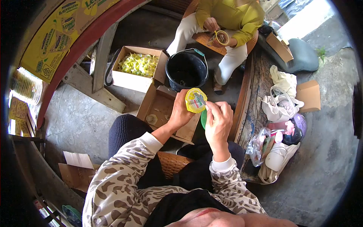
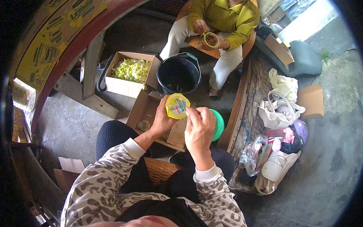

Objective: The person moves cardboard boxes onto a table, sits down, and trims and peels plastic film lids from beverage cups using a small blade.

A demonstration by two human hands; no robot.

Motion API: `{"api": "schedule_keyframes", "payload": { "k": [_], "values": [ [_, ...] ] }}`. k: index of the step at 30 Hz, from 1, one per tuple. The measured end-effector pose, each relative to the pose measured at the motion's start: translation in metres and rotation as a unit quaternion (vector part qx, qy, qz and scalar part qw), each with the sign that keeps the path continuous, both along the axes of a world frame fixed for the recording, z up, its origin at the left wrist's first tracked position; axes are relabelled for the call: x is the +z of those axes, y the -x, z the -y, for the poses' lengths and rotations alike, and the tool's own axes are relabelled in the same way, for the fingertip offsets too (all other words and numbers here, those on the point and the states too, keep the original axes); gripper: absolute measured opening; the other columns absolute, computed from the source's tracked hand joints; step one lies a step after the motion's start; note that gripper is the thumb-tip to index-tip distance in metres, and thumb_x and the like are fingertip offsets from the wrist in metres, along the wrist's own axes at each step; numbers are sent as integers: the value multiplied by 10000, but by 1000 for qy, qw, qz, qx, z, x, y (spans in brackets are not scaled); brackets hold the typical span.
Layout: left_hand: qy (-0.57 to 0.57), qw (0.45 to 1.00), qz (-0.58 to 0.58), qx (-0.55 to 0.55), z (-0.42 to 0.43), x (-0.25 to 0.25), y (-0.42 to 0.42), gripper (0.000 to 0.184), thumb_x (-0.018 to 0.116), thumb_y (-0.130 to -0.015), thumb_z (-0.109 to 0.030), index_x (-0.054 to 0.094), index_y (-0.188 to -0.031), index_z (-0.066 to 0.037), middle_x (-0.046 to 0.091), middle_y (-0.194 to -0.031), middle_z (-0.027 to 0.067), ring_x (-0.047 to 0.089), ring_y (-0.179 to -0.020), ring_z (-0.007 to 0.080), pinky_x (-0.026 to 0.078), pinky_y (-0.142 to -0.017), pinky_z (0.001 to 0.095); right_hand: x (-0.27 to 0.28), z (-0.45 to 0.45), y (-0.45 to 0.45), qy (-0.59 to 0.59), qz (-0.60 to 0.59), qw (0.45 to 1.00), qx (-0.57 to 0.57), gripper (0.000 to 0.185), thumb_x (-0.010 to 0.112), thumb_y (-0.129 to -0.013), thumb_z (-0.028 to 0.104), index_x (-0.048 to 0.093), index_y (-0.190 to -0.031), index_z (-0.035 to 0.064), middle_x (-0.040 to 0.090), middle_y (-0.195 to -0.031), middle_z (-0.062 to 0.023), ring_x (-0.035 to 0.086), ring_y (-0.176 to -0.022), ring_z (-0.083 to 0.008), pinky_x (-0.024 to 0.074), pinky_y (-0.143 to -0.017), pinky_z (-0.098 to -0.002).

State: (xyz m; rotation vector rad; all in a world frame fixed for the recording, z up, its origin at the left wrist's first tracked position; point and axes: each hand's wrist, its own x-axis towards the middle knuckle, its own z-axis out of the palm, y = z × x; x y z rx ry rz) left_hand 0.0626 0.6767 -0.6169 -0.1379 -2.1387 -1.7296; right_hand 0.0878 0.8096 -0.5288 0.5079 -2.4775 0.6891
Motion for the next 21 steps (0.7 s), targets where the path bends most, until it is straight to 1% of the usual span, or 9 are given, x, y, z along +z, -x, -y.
{"api": "schedule_keyframes", "payload": {
  "k": [10,12,14,19,21],
  "values": [
    [3,1000,11,4,0,-4,1,584,821,-654,-65,533,-1161,-25,578,-1077,148,528,-1008,349,446,-874,416,2,4,-2,-16,0,1000,-14,233,704,-754,15,689,-976,85,544,-875,-54,542,-831,-245,410,-732,-389],
    [17,1000,-2,0,-1,-4,0,577,816,-657,-60,536,-1160,-29,576,-1076,148,527,-1007,353,445,-877,417,1,4,-1,-15,2,1000,-14,233,705,-754,18,690,-976,86,543,-877,-54,541,-830,-244,410,-731,-389],
    [11,1000,-1,0,-2,-4,0,577,814,-657,-59,536,-1161,-28,575,-1075,149,526,-1006,354,445,-875,418,-1,5,-2,-13,-9,1000,-19,237,706,-752,17,691,-978,85,544,-879,-53,543,-832,-242,411,-732,-388],
    [5,1000,1,6,-1,-5,1,579,812,-658,-58,533,-1165,-25,573,-1072,150,524,-1000,357,442,-871,420,-1,6,-3,-16,5,1000,-21,241,704,-750,11,692,-980,81,544,-879,-54,545,-835,-242,414,-737,-387],
    [16,1000,-17,2,-2,-4,0,583,811,-657,-56,530,-1166,-24,572,-1075,151,523,-995,361,440,-868,424,-2,7,-3,-14,6,1000,-24,240,704,-750,10,692,-979,79,544,-879,-55,545,-835,-242,414,-738,-387]
  ]
}}
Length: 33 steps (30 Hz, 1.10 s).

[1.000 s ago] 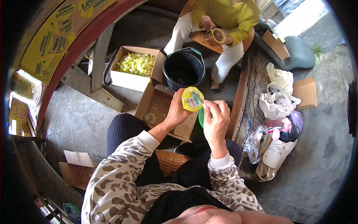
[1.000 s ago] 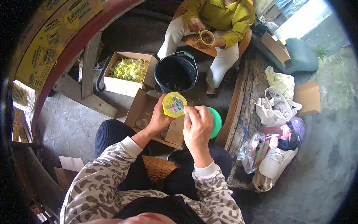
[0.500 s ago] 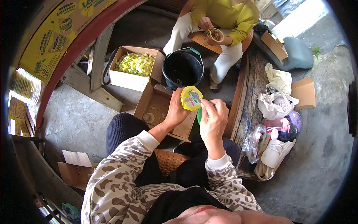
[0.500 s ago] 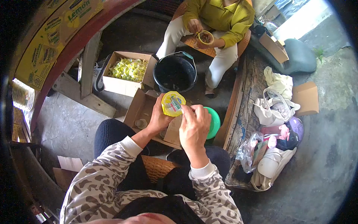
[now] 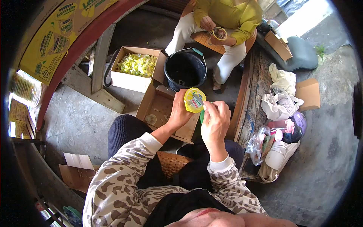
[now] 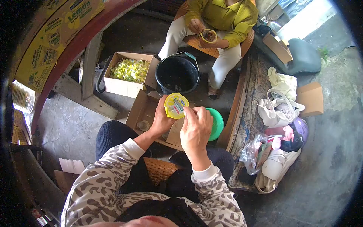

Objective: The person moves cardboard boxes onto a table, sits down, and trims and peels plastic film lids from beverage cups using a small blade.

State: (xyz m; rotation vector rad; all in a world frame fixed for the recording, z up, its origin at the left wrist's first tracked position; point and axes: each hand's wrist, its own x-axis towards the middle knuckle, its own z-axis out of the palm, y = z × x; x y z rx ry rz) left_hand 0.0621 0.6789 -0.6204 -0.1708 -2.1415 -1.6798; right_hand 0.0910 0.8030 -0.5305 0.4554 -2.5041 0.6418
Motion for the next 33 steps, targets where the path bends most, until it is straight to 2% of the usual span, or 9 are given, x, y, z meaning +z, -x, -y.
{"api": "schedule_keyframes", "payload": {
  "k": [16,21,24,28,30,32,33],
  "values": [
    [-5,1000,-1,6,0,-4,2,581,803,-653,-56,530,-1164,-22,571,-1076,154,518,-998,365,438,-870,423,3,3,-2,-32,8,999,-3,225,709,-736,8,699,-952,68,542,-862,-55,545,-832,-241,410,-727,-382],
    [-14,999,31,8,0,-2,2,563,809,-656,-63,540,-1150,-23,579,-1079,153,521,-1012,362,441,-886,419,4,2,-1,-34,9,999,-8,223,710,-738,12,698,-951,75,546,-865,-56,546,-835,-241,409,-731,-383],
    [-51,997,54,2,1,-3,4,540,816,-665,-75,547,-1131,-26,596,-1058,148,551,-1009,351,459,-876,412,3,-1,0,-15,13,1000,-4,196,705,-756,18,693,-941,83,550,-872,-54,550,-845,-240,412,-737,-384],
    [-73,995,65,-10,3,-5,11,524,821,-676,-88,549,-1120,-28,621,-1041,145,596,-1002,334,483,-862,396,-2,-9,7,71,31,997,5,134,679,-799,10,674,-914,79,562,-859,-60,559,-826,-249,420,-737,-386],
    [-127,990,58,-22,2,-11,16,517,825,-681,-89,549,-1114,-24,636,-1052,149,628,-1004,319,498,-856,376,-7,-16,12,136,32,990,5,143,672,-804,-9,672,-922,72,566,-843,-69,560,-790,-253,425,-702,-376],
    [-115,991,66,-32,4,-13,18,521,822,-689,-74,540,-1125,-20,644,-1065,146,639,-1009,293,502,-862,361,-13,-26,19,154,16,988,0,137,671,-807,-15,670,-918,65,565,-837,-76,559,-768,-257,429,-675,-370],
    [-103,991,78,-26,4,-16,20,548,832,-695,-68,535,-1154,-25,640,-1083,111,625,-1004,228,497,-877,334,-16,-30,22,169,11,986,-4,131,671,-810,-13,671,-917,63,564,-835,-78,559,-768,-259,432,-674,-371]
  ]
}}
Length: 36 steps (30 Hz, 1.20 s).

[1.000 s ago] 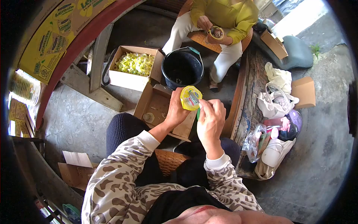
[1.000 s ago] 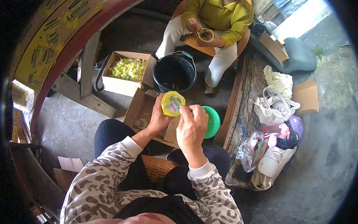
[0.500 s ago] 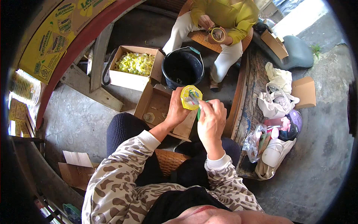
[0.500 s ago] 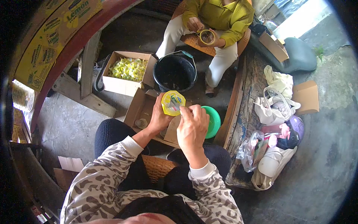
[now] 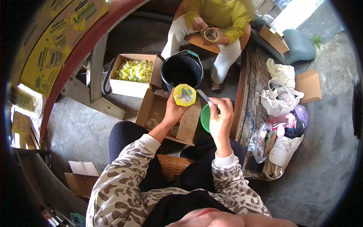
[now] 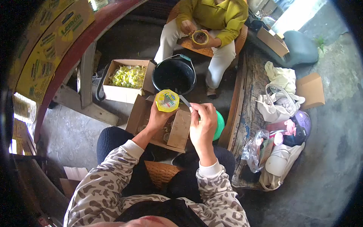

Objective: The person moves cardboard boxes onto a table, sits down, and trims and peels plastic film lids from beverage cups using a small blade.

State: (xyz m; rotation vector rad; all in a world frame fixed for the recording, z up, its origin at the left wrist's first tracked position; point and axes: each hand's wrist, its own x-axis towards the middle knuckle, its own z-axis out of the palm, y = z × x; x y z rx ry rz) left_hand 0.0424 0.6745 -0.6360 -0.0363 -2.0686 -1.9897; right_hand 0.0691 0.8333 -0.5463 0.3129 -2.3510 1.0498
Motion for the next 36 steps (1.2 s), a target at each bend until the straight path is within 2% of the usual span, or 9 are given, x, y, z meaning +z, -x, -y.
{"api": "schedule_keyframes", "payload": {
  "k": [1,9,10,15,16,17,24,33,36],
  "values": [
    [12,1000,11,4,0,-4,2,576,843,-701,-61,530,-1183,-29,636,-1101,75,612,-999,163,493,-891,307,-1,-4,2,15,-5,1000,-5,126,671,-812,-11,672,-915,61,562,-834,-80,559,-768,-261,436,-673,-373],
    [-87,992,74,-45,16,-71,56,576,859,-672,-71,557,-1159,-10,664,-1078,72,619,-991,155,500,-872,310,-9,-33,13,82,45,994,-50,104,686,-812,7,683,-905,53,571,-811,-88,564,-740,-266,441,-645,-373],
    [36,991,122,-36,19,-67,65,612,853,-661,-39,541,-1187,-19,652,-1116,72,613,-1013,157,498,-873,307,-10,-36,14,83,40,995,-45,96,687,-812,12,683,-899,52,576,-815,-89,567,-734,-266,441,-639,-374],
    [199,951,227,-66,34,-75,121,698,903,-579,-150,536,-1156,-11,659,-1105,120,627,-1037,237,481,-906,336,-13,-41,16,114,29,992,-49,71,691,-795,24,667,-854,57,567,-806,-93,569,-761,-292,441,-666,-400],
    [209,951,208,-90,52,-126,151,763,918,-552,-218,520,-1167,-6,652,-1133,157,623,-1076,279,478,-922,363,-14,-43,16,117,33,991,-51,65,692,-792,31,662,-842,62,560,-804,-96,567,-782,-304,437,-685,-410],
    [215,950,206,-99,51,-121,159,763,918,-552,-218,520,-1167,-6,652,-1133,157,623,-1076,279,478,-922,363,-15,-45,17,122,32,990,-61,65,692,-792,31,662,-842,62,560,-804,-96,567,-782,-304,437,-685,-410],
    [511,819,249,-81,50,-131,196,842,913,-561,-393,446,-1142,-1,643,-1099,258,616,-1067,406,495,-912,435,-23,-59,28,132,78,986,-58,63,694,-795,37,672,-853,50,572,-815,-107,571,-785,-310,437,-680,-414],
    [589,756,252,-131,56,-157,205,819,834,-624,-408,406,-1190,2,644,-1102,271,627,-1053,413,510,-902,465,-31,-70,36,156,118,979,-65,63,699,-797,44,682,-858,37,584,-821,-121,580,-786,-315,441,-682,-418],
    [603,745,252,-132,59,-158,206,801,819,-638,-419,445,-1202,9,633,-1115,276,620,-1067,404,506,-912,459,-34,-68,36,150,91,983,-60,94,703,-810,32,698,-902,50,591,-801,-98,579,-677,-250,428,-585,-349]
  ]
}}
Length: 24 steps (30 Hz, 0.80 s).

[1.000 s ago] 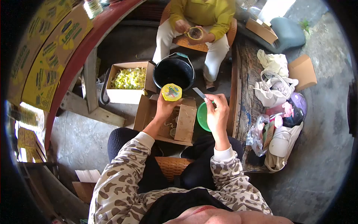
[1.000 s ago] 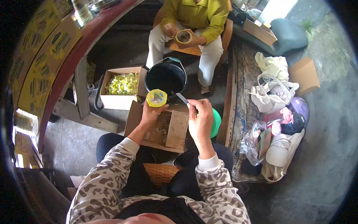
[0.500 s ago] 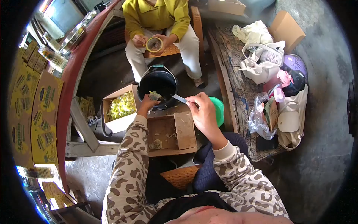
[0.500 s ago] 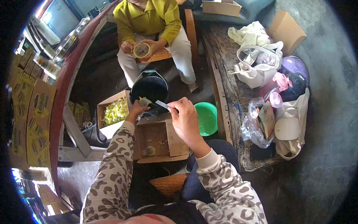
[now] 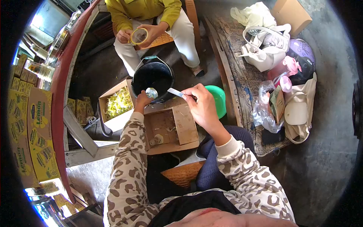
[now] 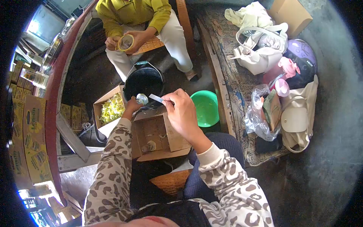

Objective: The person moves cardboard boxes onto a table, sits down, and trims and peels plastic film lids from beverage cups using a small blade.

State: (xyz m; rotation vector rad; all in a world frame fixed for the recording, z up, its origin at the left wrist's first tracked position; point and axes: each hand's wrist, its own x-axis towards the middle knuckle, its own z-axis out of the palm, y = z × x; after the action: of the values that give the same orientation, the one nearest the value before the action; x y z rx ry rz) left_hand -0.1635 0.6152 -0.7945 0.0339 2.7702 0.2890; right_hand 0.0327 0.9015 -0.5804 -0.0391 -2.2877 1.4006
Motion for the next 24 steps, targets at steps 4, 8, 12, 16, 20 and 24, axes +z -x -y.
{"api": "schedule_keyframes", "payload": {
  "k": [4,8,12,16,20,24],
  "values": [
    [16,999,-25,-13,10,-12,5,680,796,-642,-439,575,-1117,-6,613,-1169,256,609,-1075,390,493,-935,453,1,2,-2,5,-9,1000,1,89,693,-812,23,695,-899,41,591,-802,-104,589,-686,-262,436,-594,-355],
    [0,996,-69,-50,21,-20,6,591,791,-632,-430,629,-1043,-37,636,-1131,227,623,-1023,385,498,-915,452,5,4,-5,27,25,999,7,59,697,-804,62,681,-858,45,587,-827,-112,587,-805,-314,450,-701,-423],
    [-7,999,-50,15,3,21,-8,575,801,-644,-378,646,-1080,-37,660,-1093,213,637,-1009,370,510,-879,423,6,4,-6,13,12,1000,5,52,696,-807,71,680,-853,52,584,-830,-110,588,-811,-318,451,-705,-430],
    [-49,995,-79,40,6,17,-5,522,809,-617,-361,640,-1007,-58,678,-1034,194,647,-981,356,517,-833,432,7,3,-7,9,9,1000,8,56,687,-813,54,691,-870,58,582,-825,-113,591,-771,-304,450,-675,-408],
    [-64,993,-95,17,12,11,1,479,809,-614,-348,665,-975,-68,688,-1004,181,654,-962,350,520,-822,426,8,4,-9,-20,6,1000,5,63,681,-810,29,697,-865,54,579,-806,-118,596,-744,-296,459,-657,-396],
    [-92,992,-75,43,13,8,7,432,810,-620,-312,684,-957,-72,696,-967,170,663,-936,340,521,-823,418,-1,4,-12,-107,17,994,24,58,667,-796,33,692,-837,66,583,-818,-114,599,-810,-304,470,-706,-426]
  ]
}}
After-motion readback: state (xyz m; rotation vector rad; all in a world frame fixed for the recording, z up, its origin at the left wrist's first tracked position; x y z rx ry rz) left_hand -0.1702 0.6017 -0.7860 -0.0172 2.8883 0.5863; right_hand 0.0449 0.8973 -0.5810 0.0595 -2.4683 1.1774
